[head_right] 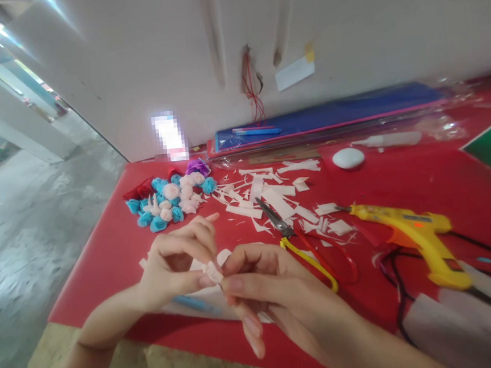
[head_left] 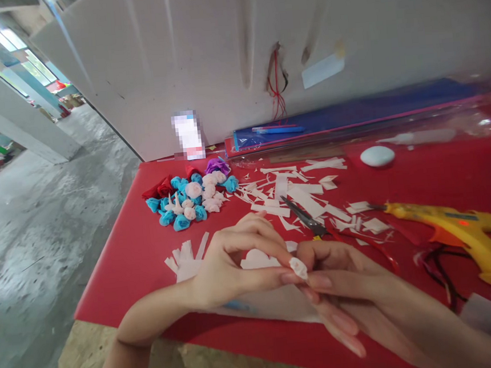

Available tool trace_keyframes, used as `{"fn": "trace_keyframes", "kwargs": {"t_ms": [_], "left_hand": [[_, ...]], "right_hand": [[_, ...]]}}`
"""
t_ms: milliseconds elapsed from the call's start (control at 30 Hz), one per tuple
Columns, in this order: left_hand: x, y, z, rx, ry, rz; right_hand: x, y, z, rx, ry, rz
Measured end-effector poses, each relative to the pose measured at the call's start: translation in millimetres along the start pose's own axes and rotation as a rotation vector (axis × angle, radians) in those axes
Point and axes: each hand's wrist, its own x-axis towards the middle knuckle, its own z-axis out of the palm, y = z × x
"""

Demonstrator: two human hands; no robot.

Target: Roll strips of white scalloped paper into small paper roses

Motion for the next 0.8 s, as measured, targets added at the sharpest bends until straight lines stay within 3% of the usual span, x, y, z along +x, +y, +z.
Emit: {"fn": "trace_keyframes", "kwargs": {"t_ms": [567,800], "left_hand": [[-2.4,2.7,1.8,0.073,0.112,0.028],[-2.1,3.6,4.1,0.108,0.027,-0.021]], "right_hand": [[-1.4,4.2,-2.0,-0.002,-0.007,-0.046],[-0.1,1.8,4.0,-0.035,0.020,-0.043]]}}
